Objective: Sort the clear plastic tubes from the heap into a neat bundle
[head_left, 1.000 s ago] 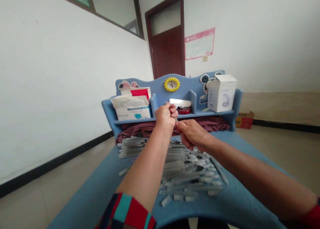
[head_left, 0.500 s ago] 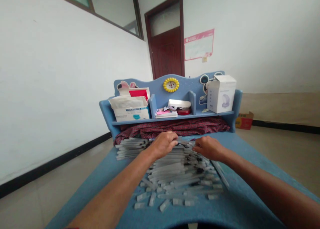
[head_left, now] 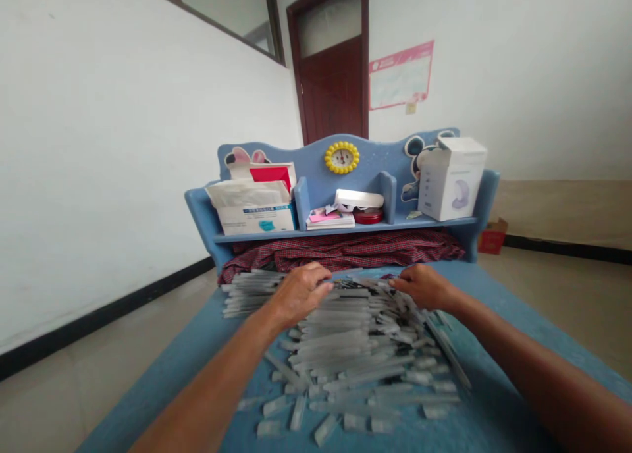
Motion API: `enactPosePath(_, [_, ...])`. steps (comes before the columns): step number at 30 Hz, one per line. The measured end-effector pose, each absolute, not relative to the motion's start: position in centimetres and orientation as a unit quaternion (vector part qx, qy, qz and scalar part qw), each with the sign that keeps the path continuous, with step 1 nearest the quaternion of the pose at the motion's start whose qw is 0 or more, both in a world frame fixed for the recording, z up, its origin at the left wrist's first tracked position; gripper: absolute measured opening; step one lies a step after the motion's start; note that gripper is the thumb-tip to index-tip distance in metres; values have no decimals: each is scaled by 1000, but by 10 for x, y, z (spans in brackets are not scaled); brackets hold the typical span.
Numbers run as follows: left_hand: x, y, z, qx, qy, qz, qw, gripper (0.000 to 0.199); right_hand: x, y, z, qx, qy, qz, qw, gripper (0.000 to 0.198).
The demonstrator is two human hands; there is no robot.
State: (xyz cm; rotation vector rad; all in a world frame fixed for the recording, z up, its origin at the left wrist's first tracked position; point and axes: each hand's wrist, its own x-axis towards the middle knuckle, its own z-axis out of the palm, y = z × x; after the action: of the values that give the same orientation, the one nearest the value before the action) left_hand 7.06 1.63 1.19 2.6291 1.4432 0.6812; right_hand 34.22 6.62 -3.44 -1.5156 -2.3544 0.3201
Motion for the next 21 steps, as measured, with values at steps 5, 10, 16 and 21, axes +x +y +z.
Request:
enactPosePath(5, [17, 10, 25, 800, 591, 86, 61, 14, 349, 68, -48, -509, -803, 129, 283, 46])
enactPosePath(10, [-2, 5, 7, 766, 640, 25, 56, 13, 350, 63, -58, -504, -777, 192, 324, 42])
enactPosePath(16, [10, 4, -10, 762, 646, 1, 45, 15, 345, 50, -52, -490, -784, 194, 328, 39])
enactPosePath(21, [5, 4, -9, 766, 642, 2, 34, 18, 343, 45, -54, -481, -787, 171, 348, 39])
